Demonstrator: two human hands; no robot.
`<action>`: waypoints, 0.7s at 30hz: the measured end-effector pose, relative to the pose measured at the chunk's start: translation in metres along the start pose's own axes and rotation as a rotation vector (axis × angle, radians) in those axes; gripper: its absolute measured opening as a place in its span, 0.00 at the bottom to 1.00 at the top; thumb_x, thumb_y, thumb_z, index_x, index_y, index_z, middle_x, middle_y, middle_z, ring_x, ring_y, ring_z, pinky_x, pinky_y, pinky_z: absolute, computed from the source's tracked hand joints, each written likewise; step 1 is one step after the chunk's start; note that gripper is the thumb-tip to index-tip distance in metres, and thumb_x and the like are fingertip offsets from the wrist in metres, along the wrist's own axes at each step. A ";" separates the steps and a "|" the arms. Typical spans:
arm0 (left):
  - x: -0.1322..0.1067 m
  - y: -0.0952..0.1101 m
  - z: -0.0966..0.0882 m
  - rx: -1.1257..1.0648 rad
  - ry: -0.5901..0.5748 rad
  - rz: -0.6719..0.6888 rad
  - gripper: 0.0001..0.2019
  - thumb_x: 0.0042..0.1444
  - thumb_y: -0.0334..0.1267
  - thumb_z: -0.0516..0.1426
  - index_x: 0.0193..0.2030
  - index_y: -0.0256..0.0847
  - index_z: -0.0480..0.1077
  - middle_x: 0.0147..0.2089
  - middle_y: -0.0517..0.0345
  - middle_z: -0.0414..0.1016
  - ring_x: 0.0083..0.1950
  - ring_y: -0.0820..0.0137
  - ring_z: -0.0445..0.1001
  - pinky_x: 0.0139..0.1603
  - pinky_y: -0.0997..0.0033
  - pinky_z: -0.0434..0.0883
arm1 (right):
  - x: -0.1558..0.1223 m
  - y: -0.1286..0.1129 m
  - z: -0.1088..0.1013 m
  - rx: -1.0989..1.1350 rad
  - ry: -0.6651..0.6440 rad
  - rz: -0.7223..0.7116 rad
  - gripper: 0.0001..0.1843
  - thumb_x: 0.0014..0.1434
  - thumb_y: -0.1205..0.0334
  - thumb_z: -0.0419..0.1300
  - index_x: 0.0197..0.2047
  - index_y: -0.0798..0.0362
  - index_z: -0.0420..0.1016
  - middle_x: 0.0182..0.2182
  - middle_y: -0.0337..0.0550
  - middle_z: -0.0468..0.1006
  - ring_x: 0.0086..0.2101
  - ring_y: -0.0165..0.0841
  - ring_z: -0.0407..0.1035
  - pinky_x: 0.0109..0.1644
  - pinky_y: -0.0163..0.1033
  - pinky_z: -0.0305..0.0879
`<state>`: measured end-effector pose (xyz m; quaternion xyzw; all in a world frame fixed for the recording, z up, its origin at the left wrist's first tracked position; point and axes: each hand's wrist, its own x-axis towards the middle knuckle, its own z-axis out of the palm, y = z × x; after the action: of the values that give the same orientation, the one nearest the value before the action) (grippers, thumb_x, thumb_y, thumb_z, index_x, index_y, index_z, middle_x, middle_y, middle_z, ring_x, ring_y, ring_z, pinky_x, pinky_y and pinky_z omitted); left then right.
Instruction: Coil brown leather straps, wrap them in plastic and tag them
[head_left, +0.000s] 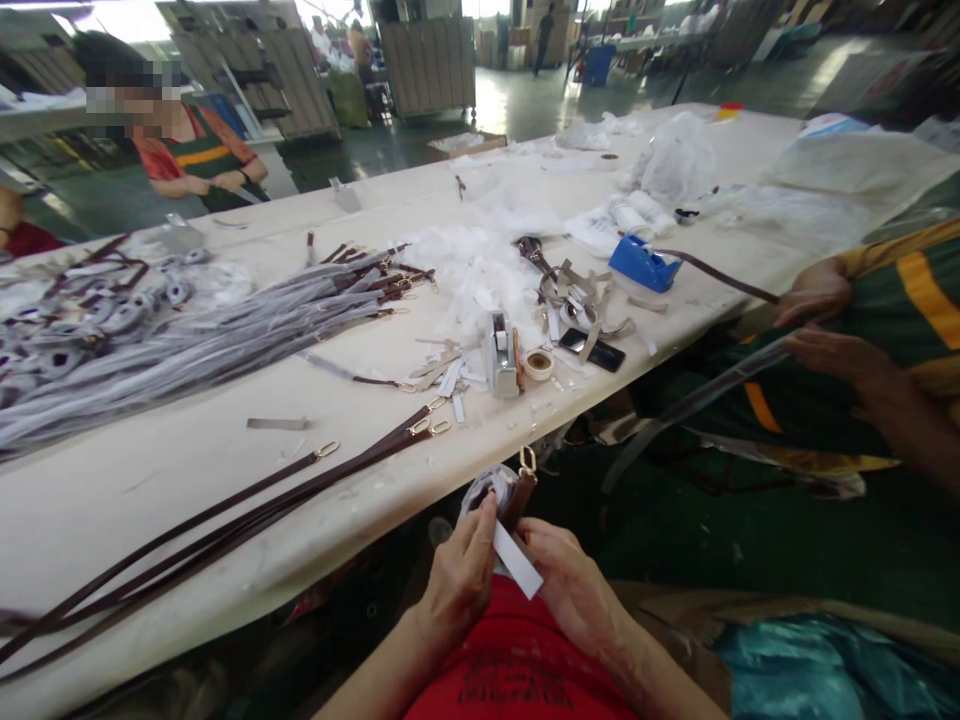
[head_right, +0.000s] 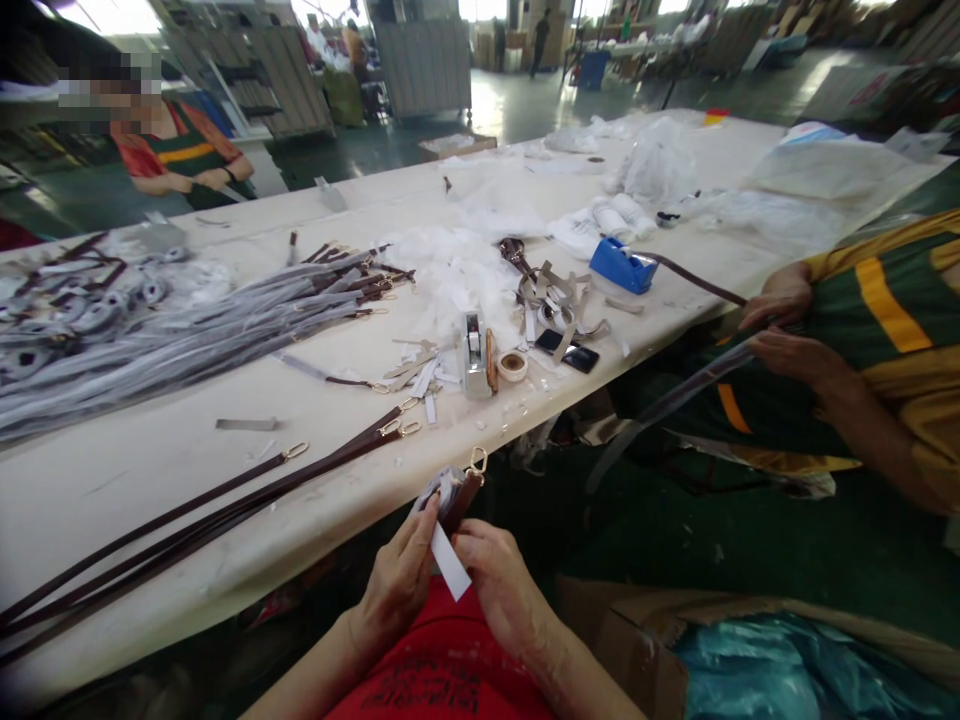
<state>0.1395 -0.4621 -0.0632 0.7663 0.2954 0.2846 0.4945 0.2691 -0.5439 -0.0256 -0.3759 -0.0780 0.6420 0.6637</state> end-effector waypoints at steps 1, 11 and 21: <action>0.000 -0.002 0.000 0.032 -0.006 -0.002 0.19 0.55 0.29 0.54 0.55 0.31 0.69 0.53 0.35 0.71 0.56 0.54 0.69 0.54 0.62 0.68 | 0.000 0.000 0.000 -0.037 -0.008 -0.003 0.14 0.42 0.58 0.66 0.33 0.56 0.78 0.27 0.41 0.73 0.29 0.34 0.63 0.35 0.35 0.59; 0.008 0.025 -0.009 -0.130 -0.144 -0.188 0.25 0.55 0.33 0.55 0.61 0.37 0.63 0.50 0.42 0.71 0.49 0.58 0.71 0.55 0.61 0.66 | 0.011 0.013 -0.016 -0.296 0.134 -0.017 0.17 0.45 0.50 0.69 0.27 0.58 0.77 0.19 0.37 0.68 0.22 0.27 0.55 0.26 0.32 0.49; 0.011 0.021 -0.011 -0.454 -0.076 -0.497 0.26 0.50 0.38 0.60 0.58 0.40 0.67 0.31 0.56 0.72 0.25 0.72 0.67 0.18 0.80 0.61 | 0.018 0.005 -0.022 -0.207 0.015 0.059 0.17 0.47 0.51 0.69 0.32 0.58 0.80 0.21 0.42 0.74 0.23 0.27 0.62 0.28 0.31 0.55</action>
<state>0.1429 -0.4547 -0.0382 0.5512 0.3837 0.1852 0.7174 0.2808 -0.5371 -0.0507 -0.4496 -0.1278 0.6467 0.6027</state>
